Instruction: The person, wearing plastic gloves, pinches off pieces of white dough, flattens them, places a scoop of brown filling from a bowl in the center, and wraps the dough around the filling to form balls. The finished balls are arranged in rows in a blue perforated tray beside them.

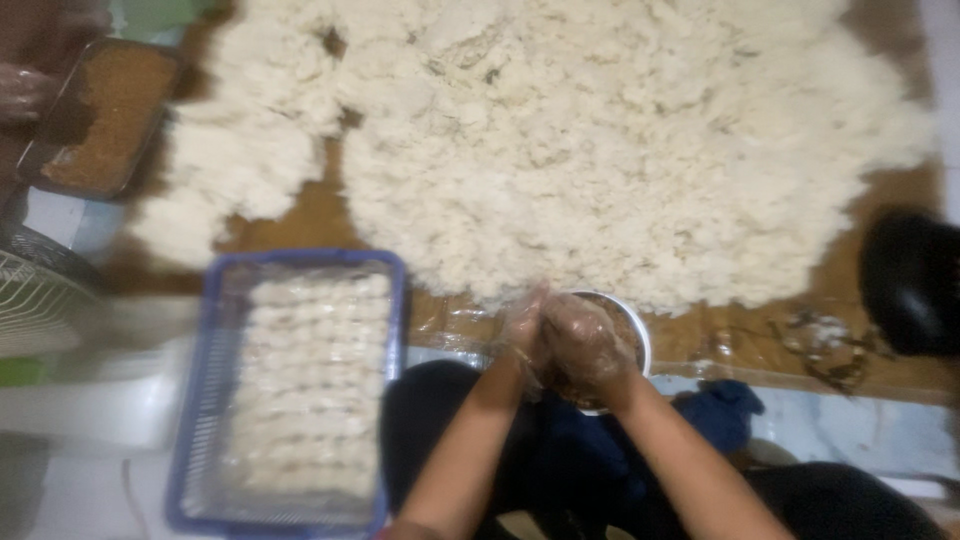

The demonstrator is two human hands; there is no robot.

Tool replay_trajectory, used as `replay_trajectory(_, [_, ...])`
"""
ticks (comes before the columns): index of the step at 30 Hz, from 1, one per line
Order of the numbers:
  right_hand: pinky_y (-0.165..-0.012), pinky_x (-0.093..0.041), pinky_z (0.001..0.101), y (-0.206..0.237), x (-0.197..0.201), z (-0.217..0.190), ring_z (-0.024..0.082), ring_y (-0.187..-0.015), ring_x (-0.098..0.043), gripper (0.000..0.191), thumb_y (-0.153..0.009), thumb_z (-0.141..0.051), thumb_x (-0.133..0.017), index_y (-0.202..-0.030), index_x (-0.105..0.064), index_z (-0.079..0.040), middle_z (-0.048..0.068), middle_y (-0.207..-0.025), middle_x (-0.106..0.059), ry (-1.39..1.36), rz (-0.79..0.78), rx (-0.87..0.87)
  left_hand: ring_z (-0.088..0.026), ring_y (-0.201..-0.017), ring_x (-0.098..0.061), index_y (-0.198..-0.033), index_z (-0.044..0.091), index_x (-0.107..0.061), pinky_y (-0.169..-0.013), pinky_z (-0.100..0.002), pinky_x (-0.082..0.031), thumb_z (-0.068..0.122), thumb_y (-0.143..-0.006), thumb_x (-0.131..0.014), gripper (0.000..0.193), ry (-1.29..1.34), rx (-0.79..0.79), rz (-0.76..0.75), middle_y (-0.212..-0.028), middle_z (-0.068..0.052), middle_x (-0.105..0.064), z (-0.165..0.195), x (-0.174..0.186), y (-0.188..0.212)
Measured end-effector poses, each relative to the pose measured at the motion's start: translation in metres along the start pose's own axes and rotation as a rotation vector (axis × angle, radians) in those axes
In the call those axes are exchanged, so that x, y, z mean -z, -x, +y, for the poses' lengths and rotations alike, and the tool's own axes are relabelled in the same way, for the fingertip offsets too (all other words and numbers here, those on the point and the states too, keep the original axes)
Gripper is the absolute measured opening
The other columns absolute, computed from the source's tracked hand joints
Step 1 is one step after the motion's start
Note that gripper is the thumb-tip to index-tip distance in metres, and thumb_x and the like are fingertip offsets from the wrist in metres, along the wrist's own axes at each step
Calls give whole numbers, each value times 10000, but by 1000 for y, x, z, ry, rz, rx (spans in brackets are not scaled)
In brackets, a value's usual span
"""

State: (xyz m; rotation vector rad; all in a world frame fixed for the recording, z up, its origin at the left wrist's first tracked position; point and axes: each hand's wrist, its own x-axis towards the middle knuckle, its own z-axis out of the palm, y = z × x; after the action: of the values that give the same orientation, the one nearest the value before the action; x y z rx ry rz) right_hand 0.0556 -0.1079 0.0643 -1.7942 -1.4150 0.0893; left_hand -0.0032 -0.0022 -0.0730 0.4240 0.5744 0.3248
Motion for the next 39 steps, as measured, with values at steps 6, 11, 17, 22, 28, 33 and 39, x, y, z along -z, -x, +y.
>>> replay_trajectory(6, [-796, -597, 406, -20, 18, -12, 289, -907, -715, 150, -957, -65, -546, -1020, -682, -61, 160, -983, -722, -131, -124, -426, -190, -872, -683, -1055, 129, -705, -749, -311, -584, 129, -843, -666, 215, -1921, -831, -14, -975, -76, -725, 5, 6, -5])
replay_trajectory(11, [-898, -599, 368, -23, 34, 9, 261, -1064, -694, 204, -1046, -186, -458, -1011, -658, -172, 94, -1156, -701, 113, -108, -641, -181, -724, -651, -1089, 119, -708, -636, -305, -565, 268, -916, -582, 261, -1276, -189, 371, -927, -91, -722, 30, -36, 18])
replay_trajectory(17, [-905, -569, 406, 4, -2, 41, 273, -1017, -668, 137, -1018, -81, -583, -1048, -713, -48, 152, -1110, -705, -813, -235, -372, -147, -749, -681, -1103, 125, -707, -677, -296, -590, 209, -992, -568, 196, -1420, -968, -68, -947, -55, -735, 39, -50, 50])
replay_trajectory(22, [-854, -568, 446, -2, -13, 49, 307, -912, -705, 207, -923, -120, -588, -1037, -755, -75, 168, -991, -753, -42, -336, -215, -119, -770, -706, -1114, 130, -706, -712, -289, -611, 159, -1055, -557, 163, -1433, -1100, -211, -963, -26, -746, 32, -34, 51])
replay_trajectory(28, [-745, -589, 410, -49, 55, 114, 254, -770, -662, 182, -901, -130, -547, -865, -711, -59, 134, -839, -696, 493, -450, -553, -108, -679, -698, -1044, 115, -736, -555, -269, -589, 183, -950, -603, 177, -1747, -680, 39, -889, -23, -748, 27, -37, 40])
replay_trajectory(33, [-791, -583, 444, -25, 102, 186, 305, -835, -673, 186, -910, -183, -594, -911, -714, -41, 172, -893, -707, 768, -331, -892, -150, -721, -677, -1055, 87, -719, -597, -291, -587, 248, -989, -598, 212, -1339, -259, 168, -895, -64, -708, 27, -40, 35])
replay_trajectory(39, [-847, -576, 484, 39, 66, 192, 365, -914, -687, 242, -920, -247, -649, -966, -717, -19, 218, -957, -720, 782, -291, -873, -179, -851, -672, -1128, 90, -683, -706, -317, -594, 190, -976, -631, 189, -1680, -350, -133, -1004, -82, -688, 25, -55, 38])
